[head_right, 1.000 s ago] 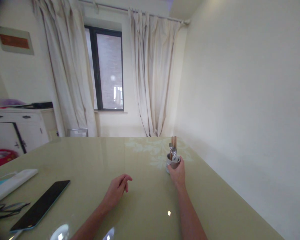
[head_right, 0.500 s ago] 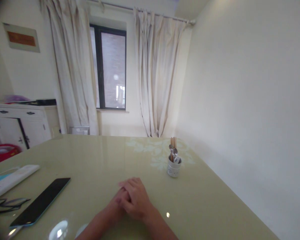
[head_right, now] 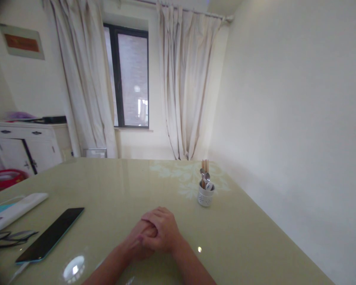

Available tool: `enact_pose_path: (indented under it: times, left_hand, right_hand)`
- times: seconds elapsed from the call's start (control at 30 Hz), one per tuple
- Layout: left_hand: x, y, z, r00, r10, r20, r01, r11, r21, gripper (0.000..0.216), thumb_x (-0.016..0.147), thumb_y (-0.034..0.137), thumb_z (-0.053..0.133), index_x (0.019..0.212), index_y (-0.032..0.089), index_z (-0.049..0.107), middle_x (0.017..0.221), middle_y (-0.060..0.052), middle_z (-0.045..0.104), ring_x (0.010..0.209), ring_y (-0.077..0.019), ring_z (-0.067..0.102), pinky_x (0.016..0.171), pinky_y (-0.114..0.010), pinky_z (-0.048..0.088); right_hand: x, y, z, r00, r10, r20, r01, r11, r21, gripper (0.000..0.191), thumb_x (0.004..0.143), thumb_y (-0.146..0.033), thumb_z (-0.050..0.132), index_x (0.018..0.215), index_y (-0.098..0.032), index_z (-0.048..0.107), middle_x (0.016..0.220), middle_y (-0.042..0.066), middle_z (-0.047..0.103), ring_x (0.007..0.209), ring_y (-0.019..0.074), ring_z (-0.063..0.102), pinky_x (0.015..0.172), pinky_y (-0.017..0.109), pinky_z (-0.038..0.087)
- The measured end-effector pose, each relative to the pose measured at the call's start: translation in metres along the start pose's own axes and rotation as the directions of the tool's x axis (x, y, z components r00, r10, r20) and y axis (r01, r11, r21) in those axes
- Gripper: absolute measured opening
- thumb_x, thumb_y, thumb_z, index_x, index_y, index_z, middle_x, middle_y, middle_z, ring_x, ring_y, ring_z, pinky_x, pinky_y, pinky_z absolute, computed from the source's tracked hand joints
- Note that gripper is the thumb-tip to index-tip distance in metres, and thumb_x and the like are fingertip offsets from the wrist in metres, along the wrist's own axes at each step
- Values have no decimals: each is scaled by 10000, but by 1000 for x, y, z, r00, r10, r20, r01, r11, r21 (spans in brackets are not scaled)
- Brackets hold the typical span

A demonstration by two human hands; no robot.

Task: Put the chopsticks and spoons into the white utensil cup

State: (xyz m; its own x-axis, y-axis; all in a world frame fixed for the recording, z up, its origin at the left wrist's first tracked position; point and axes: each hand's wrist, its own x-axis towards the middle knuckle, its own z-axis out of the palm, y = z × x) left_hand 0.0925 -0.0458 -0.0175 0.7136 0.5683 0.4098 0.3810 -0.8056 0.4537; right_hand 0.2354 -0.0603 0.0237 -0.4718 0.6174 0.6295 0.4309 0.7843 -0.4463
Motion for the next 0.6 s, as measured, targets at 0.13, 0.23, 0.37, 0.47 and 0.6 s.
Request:
enact_pose_path:
  times: [0.13,0.23,0.37,0.47,0.6]
  left_hand:
    - [-5,2,-7,997,74,30,-74,997,24,527,710,157,668,1213,290,750,1312,-97,768,1238,-361,687,1133,-519,504]
    - [-6,5,-11,994,97,59,-98,995,17,514,719,177,681,1219,277,750,1251,-107,791,1196,-365,715,1114,-517,520]
    - [-5,15,-15,992,92,92,-95,995,37,515,730,163,672,1228,267,749,1312,-108,768,1236,-387,689,1149,-513,488]
    - [-3,19,-11,989,95,114,-108,987,117,511,736,157,648,1229,254,743,1322,-115,761,1249,-392,669,1138,-515,489]
    - [-1,21,-8,994,98,48,-105,981,165,343,719,208,674,1044,249,774,1103,-110,811,1102,-365,711,1034,-503,554]
  right_hand:
    - [-3,3,-3,999,36,36,-37,998,47,818,853,-895,527,1228,-210,771,1107,137,829,984,314,770,922,419,567]
    - [-6,4,-4,994,86,63,-89,994,55,860,812,-926,525,1179,-191,780,994,131,823,873,301,770,821,382,584]
    - [-8,2,-3,985,156,68,-162,983,89,755,923,-854,419,1063,-204,777,866,90,795,769,259,734,745,336,550]
    - [-10,1,-3,974,219,60,-225,965,136,761,961,-846,372,1035,-206,778,832,69,770,765,242,698,758,330,534]
    - [-7,-2,-3,957,278,84,-290,910,295,788,939,-884,406,1019,-198,786,793,47,727,749,226,658,712,314,527]
